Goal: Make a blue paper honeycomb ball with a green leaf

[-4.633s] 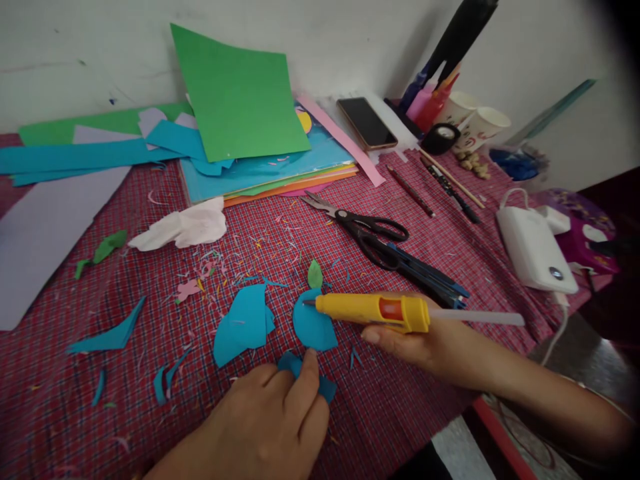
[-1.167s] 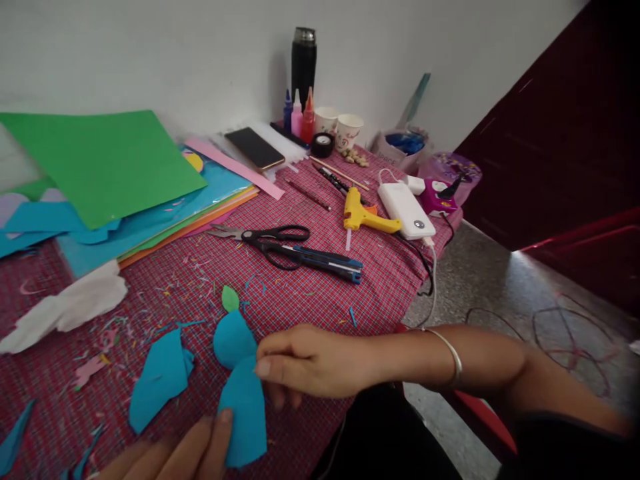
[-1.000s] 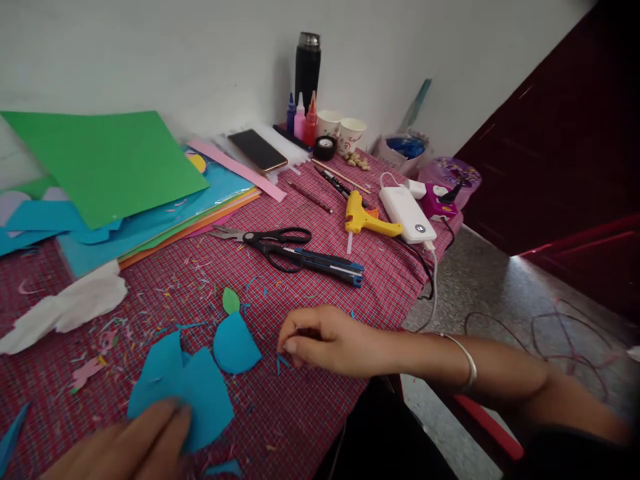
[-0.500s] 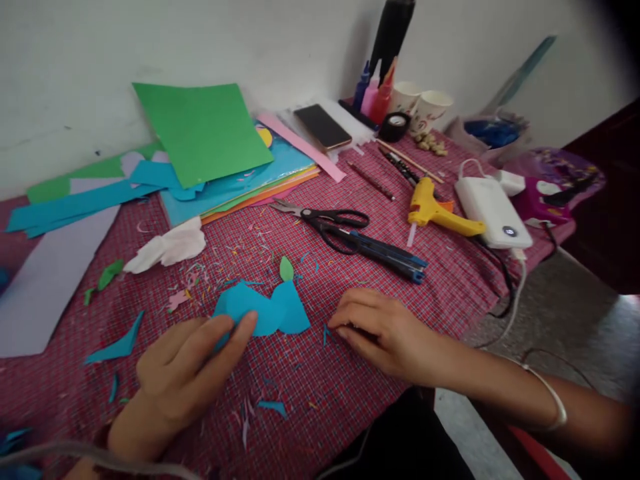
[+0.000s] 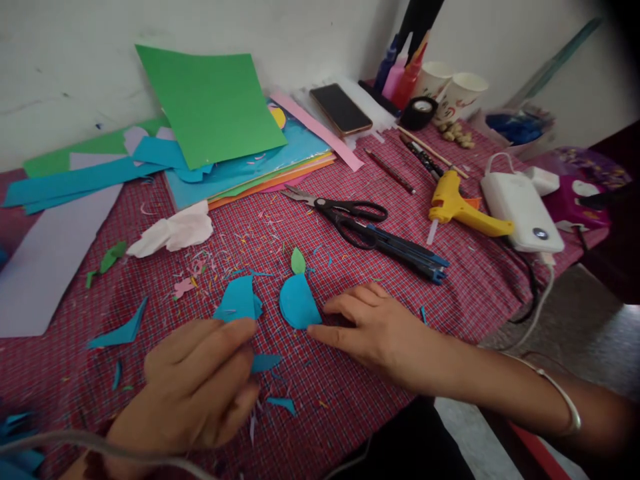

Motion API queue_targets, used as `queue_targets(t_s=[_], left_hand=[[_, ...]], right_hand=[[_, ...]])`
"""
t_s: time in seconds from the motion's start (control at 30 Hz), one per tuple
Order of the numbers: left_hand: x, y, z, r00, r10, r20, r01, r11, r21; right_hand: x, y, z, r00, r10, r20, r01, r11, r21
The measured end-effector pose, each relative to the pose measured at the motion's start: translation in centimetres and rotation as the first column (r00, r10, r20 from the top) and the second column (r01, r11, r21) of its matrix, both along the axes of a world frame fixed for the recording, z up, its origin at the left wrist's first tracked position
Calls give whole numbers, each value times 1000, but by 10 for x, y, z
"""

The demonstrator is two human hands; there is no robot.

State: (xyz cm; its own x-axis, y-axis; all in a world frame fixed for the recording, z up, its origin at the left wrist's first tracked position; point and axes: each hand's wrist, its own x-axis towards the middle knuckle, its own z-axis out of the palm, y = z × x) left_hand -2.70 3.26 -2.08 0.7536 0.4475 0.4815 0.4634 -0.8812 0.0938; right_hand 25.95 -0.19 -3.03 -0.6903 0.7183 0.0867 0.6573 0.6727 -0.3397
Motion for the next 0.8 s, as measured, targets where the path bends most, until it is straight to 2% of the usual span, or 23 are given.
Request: queue_targets(t_s=[0.03,0.1,0.23,0.33,0.47,0.6,0.8], left_hand=[[7,0,4,996,-88,-17,88,996,0],[18,-2,9,991,-131,-39,128,990,-59],[32,-15,6,984,-145,-105,131,983,-129],[38,-19,4,987,-109,-115,94,986,-135],[48,-11,9,986,-31,-162,-7,974,-227],[54,-4,9,955,-43,-294,-43,959,-279],[53,-2,3,949,-47,-311,-36,966,-257]], right_hand=[[0,0,1,1000,2,18,-2,1000,0],[-1,0,2,999,2,42,-2,1000,1],[-2,0,2,999,-4,51,4,1000,13],[-3,0,0,999,-11,51,10,1000,25],[-5,0,-1,998,-21,54,19,1000,23],[-5,0,0,999,-9,36,10,1000,-14],[-4,-1,0,1000,1,11,0,999,-34]])
